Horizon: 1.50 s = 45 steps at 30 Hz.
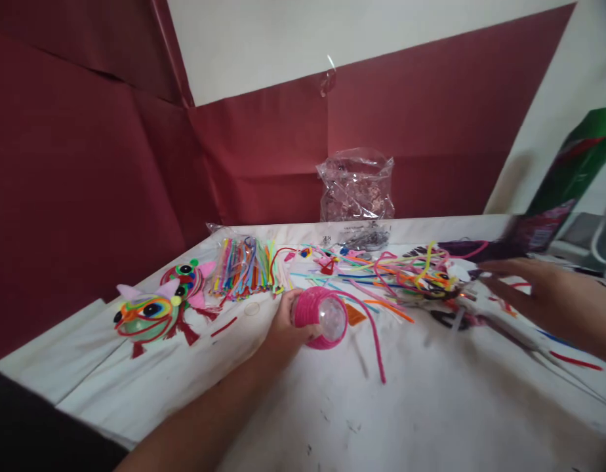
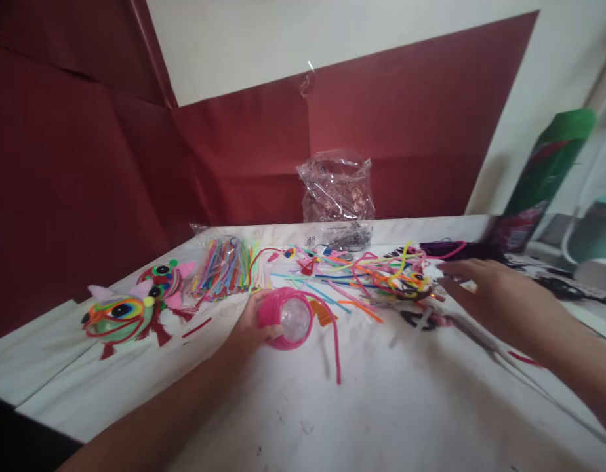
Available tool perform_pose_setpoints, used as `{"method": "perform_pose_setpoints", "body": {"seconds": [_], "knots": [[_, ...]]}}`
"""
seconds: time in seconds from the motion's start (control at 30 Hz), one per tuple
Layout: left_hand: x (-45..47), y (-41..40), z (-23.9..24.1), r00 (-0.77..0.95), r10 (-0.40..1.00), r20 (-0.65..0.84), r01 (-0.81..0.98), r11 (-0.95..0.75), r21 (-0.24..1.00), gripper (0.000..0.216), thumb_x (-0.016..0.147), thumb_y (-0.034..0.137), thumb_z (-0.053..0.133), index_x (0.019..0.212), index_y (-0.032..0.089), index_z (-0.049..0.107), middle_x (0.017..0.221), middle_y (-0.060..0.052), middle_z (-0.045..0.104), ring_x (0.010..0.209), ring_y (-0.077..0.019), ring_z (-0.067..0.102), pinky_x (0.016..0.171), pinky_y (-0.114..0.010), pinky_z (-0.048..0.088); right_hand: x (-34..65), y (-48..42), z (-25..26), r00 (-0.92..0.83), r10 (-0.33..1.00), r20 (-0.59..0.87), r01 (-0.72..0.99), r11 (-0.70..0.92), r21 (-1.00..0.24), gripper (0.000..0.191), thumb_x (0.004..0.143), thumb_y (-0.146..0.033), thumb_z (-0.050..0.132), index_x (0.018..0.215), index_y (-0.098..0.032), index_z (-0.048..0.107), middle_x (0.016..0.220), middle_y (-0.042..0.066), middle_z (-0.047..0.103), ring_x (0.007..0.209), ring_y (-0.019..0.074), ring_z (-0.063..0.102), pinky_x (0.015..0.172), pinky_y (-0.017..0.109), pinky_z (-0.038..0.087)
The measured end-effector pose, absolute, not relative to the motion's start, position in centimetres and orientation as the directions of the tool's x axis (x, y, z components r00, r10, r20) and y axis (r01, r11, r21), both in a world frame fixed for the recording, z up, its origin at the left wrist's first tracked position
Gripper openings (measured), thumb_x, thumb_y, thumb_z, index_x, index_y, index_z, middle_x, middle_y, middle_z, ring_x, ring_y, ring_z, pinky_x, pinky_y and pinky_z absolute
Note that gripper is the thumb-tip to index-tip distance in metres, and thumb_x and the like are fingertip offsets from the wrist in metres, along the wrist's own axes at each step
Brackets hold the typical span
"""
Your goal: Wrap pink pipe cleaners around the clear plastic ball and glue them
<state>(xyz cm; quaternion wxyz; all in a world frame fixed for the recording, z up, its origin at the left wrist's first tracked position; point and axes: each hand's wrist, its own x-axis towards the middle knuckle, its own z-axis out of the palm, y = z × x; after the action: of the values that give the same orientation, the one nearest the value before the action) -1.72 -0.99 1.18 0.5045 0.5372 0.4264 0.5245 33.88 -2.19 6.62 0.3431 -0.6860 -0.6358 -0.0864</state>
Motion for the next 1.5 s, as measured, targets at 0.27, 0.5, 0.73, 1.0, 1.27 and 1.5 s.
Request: {"method": "perform_pose_setpoints", "body": {"seconds": [0.27,0.5,0.73,1.0,1.27,1.5], "knots": [[-1.3,-1.7,-0.1,0.2,0.944,0.262,0.021,-0.272,0.962,0.077,0.049,0.024,0.082,0.115,0.021,0.043,0.117,-0.01,0.053,0.109,-0.0294,0.052,0.09,-0.039,0.043,18.7,-4.0,5.4,-0.395,0.69,0.607,0.591,0.696,-0.407,0.024,0.086,-0.026,0.046,0.102,-0.02,0.063,0.104,0.012,0.07,0.1,0.0253,0.062,0.086,0.042,0.048],[-1.3,-1.7,0.2,0.24,0.939,0.247,0.089,-0.275,0.957,0.08,0.051,0.024,0.08,0.119,0.021,0.039,0.119,-0.012,0.052,0.107,-0.0292,0.054,0.088,-0.04,0.045,18.2,-3.3,2.4,-0.252,0.847,0.467,0.487,0.528,-0.695,0.017,0.083,-0.035,0.053,0.081,-0.02,0.061,0.077,0.004,0.068,0.069,0.0178,0.062,0.063,0.03,0.049],[-0.9,-2.1,0.5,0.292,0.929,0.227,0.112,-0.269,0.957,0.08,0.051,0.019,0.078,0.12,0.023,0.038,0.118,-0.01,0.054,0.104,-0.0291,0.057,0.084,-0.039,0.047,17.8,-3.5,2.3,-0.241,0.901,0.361,0.423,0.432,-0.796,0.027,0.082,-0.038,0.05,0.067,-0.018,0.058,0.062,0.001,0.06,0.059,0.0152,0.054,0.055,0.026,0.043],[-1.1,-2.0,0.2,0.293,0.93,0.221,0.121,-0.265,0.956,0.081,0.05,0.021,0.08,0.12,0.024,0.04,0.121,-0.011,0.052,0.109,-0.0304,0.054,0.086,-0.04,0.046,18.0,-3.4,1.9,-0.232,0.894,0.384,0.452,0.449,-0.771,0.026,0.082,-0.037,0.049,0.064,-0.019,0.056,0.059,0.0,0.059,0.057,0.0146,0.052,0.053,0.026,0.042],[-1.1,-2.1,0.1,0.31,0.928,0.205,0.095,-0.245,0.965,0.08,0.051,0.021,0.08,0.12,0.023,0.039,0.12,-0.011,0.052,0.106,-0.0296,0.055,0.085,-0.04,0.047,18.0,-3.5,1.7,-0.204,0.895,0.396,0.472,0.444,-0.761,0.021,0.083,-0.037,0.05,0.07,-0.02,0.053,0.064,0.001,0.059,0.059,0.0149,0.052,0.055,0.027,0.042],[-1.0,-2.1,0.2,0.299,0.931,0.209,0.111,-0.252,0.961,0.08,0.05,0.021,0.08,0.12,0.023,0.04,0.118,-0.011,0.054,0.106,-0.0301,0.055,0.086,-0.04,0.047,17.9,-3.6,1.7,-0.208,0.883,0.42,0.461,0.467,-0.754,0.024,0.084,-0.037,0.048,0.065,-0.021,0.05,0.06,-0.001,0.054,0.056,0.0138,0.048,0.053,0.026,0.041]]}}
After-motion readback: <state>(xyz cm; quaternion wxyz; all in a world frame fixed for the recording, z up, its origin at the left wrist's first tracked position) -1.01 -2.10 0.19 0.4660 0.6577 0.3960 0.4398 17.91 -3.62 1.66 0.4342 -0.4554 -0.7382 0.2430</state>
